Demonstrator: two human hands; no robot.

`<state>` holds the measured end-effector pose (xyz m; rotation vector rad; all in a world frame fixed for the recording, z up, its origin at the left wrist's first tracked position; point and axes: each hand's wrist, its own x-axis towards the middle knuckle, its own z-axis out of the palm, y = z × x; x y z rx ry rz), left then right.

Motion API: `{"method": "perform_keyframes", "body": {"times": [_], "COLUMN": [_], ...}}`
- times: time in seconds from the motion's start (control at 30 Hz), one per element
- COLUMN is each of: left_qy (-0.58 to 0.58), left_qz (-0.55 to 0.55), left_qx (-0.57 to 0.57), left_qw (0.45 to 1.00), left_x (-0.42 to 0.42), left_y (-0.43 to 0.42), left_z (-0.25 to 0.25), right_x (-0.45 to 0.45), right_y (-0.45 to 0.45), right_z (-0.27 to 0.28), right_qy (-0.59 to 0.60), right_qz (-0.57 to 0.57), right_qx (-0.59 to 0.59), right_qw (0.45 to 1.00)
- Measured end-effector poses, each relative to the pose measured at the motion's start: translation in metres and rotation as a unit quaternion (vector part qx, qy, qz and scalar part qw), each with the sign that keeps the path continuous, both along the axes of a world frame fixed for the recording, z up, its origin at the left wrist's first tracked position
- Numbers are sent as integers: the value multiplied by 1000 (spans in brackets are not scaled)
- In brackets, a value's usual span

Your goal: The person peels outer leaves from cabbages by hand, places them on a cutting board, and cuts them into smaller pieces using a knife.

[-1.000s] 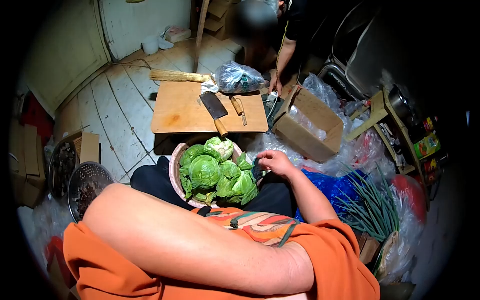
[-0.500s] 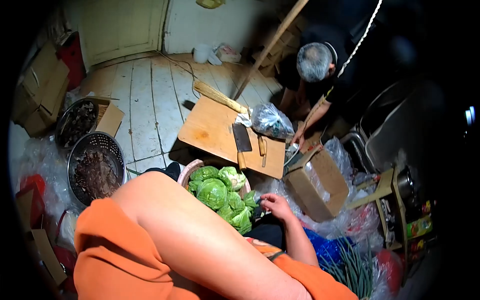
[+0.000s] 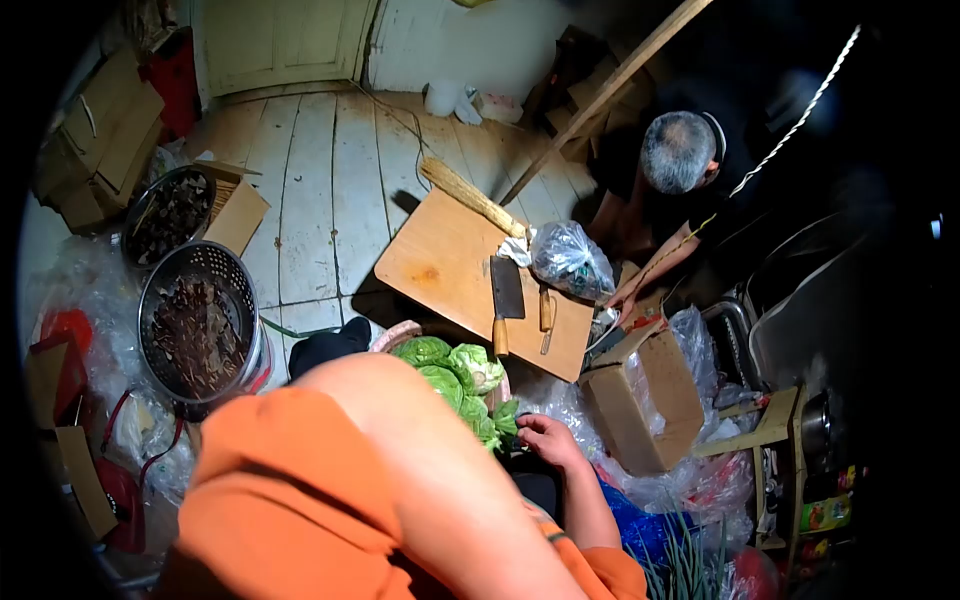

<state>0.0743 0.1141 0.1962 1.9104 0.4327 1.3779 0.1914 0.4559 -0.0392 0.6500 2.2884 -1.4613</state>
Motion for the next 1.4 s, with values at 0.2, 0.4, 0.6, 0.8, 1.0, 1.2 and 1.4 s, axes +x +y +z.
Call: {"method": "perform_keyframes", "body": {"times": [0.2,0.4,0.6,0.8,1.0,1.2,1.4], "left_qy": [-1,-263,-327,-129,46,-141,-456], "left_qz": [-52,182,424,692,719,698,480], "left_qx": [-26,27,-419,-410,-536,-552,-522], "left_qw": [998,947,733,580,440,434,538], "left_x": [-18,-61,-125,-264,-318,-344,-350], "left_y": [23,30,87,60,20,20,53], "left_z": [-9,-50,-154,-238,-323,-403,-385], "right_x": [5,-16,-57,-89,-90,-76,-90], "right_y": [-16,-22,-18,32,118,145,118], "right_z": [23,23,1,-30,-74,-131,-149], "right_qy": [21,-39,3,-20,-52,-79,53], "right_qz": [13,111,78,-81,-272,-441,-605], "right_qx": [32,136,210,269,339,238,-258], "right_qw": [999,984,975,960,899,862,751]}}
